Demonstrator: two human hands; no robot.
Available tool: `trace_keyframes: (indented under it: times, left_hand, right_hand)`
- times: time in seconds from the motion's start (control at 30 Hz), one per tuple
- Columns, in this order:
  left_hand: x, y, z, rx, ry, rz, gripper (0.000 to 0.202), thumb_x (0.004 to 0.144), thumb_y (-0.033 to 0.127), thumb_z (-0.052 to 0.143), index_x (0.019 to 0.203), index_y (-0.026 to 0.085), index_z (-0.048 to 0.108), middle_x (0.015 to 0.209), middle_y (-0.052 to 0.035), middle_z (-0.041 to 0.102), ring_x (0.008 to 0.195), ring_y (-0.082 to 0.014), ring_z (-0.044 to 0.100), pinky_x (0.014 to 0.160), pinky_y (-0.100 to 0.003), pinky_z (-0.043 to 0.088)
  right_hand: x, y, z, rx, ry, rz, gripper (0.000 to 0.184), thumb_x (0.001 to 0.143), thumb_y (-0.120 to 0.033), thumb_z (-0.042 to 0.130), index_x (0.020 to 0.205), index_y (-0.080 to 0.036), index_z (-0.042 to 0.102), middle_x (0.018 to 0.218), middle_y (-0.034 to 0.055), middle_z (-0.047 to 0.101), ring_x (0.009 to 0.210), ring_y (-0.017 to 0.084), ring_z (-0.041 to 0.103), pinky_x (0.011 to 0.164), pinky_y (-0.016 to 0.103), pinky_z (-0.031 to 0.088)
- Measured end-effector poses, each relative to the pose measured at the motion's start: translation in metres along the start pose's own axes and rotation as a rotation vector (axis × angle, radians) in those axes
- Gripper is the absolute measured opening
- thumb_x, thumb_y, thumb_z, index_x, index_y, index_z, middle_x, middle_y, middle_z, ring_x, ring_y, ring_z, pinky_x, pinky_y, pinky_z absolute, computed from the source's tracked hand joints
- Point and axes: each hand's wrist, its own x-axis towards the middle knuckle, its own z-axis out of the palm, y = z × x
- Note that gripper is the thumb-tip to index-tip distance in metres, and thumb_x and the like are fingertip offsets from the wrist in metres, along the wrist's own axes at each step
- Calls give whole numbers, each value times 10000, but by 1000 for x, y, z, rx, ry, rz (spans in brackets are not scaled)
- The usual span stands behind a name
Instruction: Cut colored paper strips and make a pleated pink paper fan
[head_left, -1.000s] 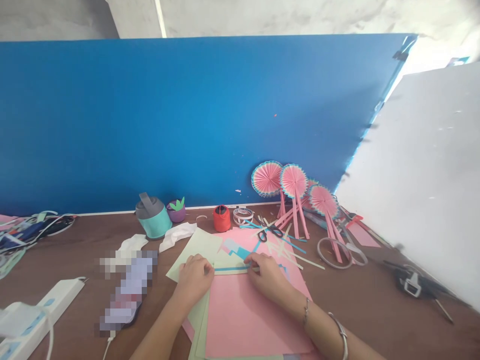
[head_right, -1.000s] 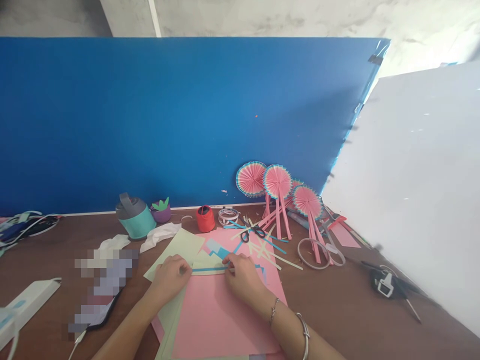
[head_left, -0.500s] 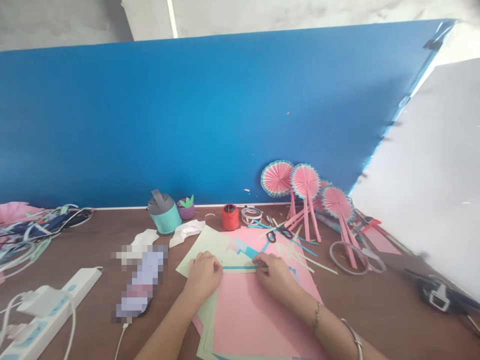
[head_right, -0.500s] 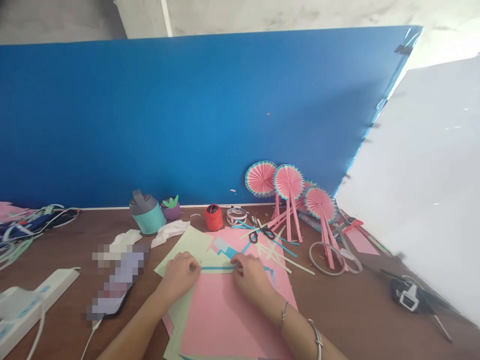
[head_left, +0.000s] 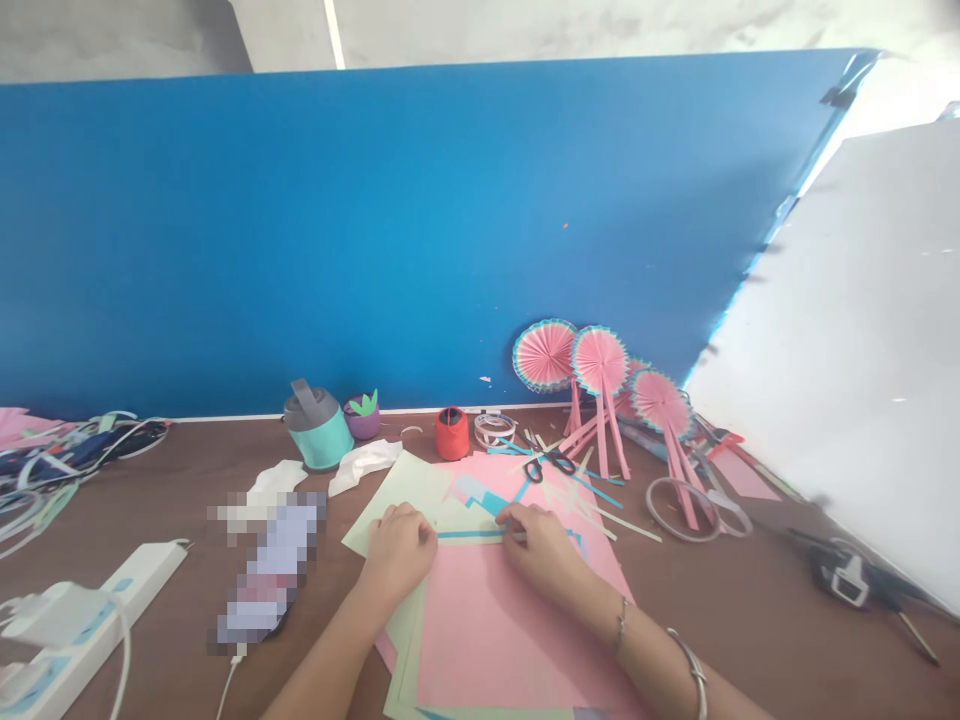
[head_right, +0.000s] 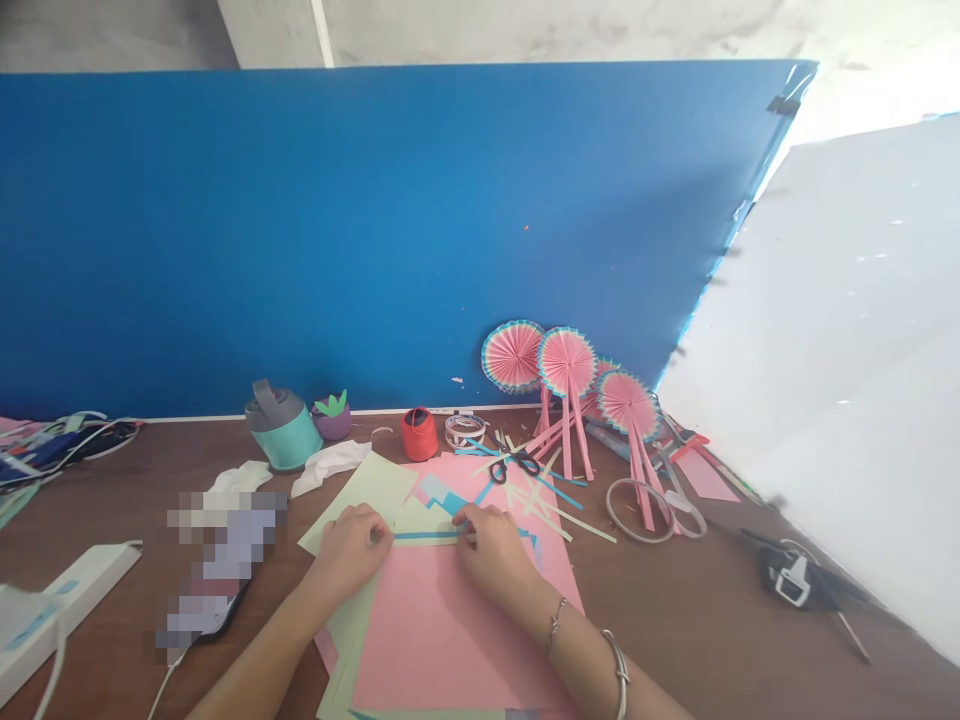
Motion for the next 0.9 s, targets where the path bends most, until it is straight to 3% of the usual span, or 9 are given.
trace_keyframes:
  times: [0.9]
  left_hand:
    - [-3,6,-1,80,25,4,200,769,163,415,656,199,576,843,-55,623,890,-217,536,755,-354,329]
  right_hand:
    - [5,1,7,-74,19,-14,386,668,-36,451,955,-180,665,834,62,655,819,187,551,742,266,330]
